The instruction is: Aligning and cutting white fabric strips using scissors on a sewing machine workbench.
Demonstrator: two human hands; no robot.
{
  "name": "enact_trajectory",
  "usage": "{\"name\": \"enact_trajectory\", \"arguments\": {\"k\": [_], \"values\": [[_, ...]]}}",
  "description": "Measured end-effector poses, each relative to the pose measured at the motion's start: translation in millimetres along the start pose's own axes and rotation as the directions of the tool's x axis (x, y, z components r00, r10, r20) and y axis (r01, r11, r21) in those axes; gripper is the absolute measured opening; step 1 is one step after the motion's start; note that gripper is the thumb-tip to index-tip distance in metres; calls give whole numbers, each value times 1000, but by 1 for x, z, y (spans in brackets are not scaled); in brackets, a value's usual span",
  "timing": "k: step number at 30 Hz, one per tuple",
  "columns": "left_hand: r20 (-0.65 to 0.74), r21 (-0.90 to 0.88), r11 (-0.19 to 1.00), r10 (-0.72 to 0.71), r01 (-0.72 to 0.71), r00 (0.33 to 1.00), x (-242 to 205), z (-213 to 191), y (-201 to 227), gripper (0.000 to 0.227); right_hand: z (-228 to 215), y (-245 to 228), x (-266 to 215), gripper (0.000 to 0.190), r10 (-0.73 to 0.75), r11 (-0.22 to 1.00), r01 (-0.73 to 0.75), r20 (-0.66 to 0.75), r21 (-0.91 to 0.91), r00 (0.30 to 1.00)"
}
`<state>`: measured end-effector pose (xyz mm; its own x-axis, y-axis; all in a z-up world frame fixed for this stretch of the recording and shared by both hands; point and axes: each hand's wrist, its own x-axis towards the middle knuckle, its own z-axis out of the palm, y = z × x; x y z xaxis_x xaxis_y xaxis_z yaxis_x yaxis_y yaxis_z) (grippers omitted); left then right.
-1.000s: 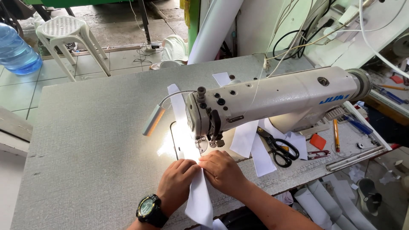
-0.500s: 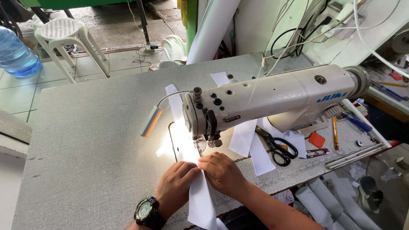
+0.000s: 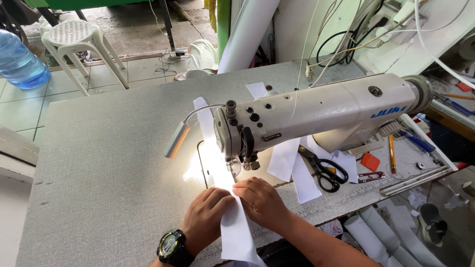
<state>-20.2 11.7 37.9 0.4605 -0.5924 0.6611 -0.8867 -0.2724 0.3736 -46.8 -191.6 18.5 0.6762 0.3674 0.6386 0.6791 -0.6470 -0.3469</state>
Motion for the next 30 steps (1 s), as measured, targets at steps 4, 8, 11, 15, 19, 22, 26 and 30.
{"name": "enact_trajectory", "arguments": {"k": [4, 8, 11, 15, 19, 22, 26, 30], "values": [[-14, -10, 1000, 29, -29, 999, 4, -4, 4, 11, -1, -2, 1, 8, -8, 1000, 8, -3, -5, 1000], [-14, 8, 999, 53, -53, 998, 2, -3, 6, 18, -6, -7, 3, 14, -16, 1000, 16, 7, -13, 1000], [5, 1, 997, 83, -83, 997, 5, -4, 2, 22, -8, -4, 2, 18, -10, 1000, 10, 21, -14, 1000], [50, -111, 988, 114, -108, 992, -2, -7, 1, 25, -1, -9, -8, 17, 12, 999, -11, 7, -52, 1000], [9, 40, 999, -32, 31, 999, 7, -26, 13, 22, 5, -15, -9, 15, 65, 984, -64, 2, -165, 998], [169, 192, 979, -99, 66, 981, -1, -22, 2, 48, 6, -19, -16, 14, 107, 973, -94, 50, -211, 993], [289, 266, 961, -159, 80, 944, -15, -2, -7, 56, 4, -27, -22, 12, 129, 965, -108, 73, -240, 989], [279, 321, 946, -141, 46, 950, -19, 4, -5, 58, 3, -29, -24, 10, 128, 954, -99, 86, -281, 988]]}}
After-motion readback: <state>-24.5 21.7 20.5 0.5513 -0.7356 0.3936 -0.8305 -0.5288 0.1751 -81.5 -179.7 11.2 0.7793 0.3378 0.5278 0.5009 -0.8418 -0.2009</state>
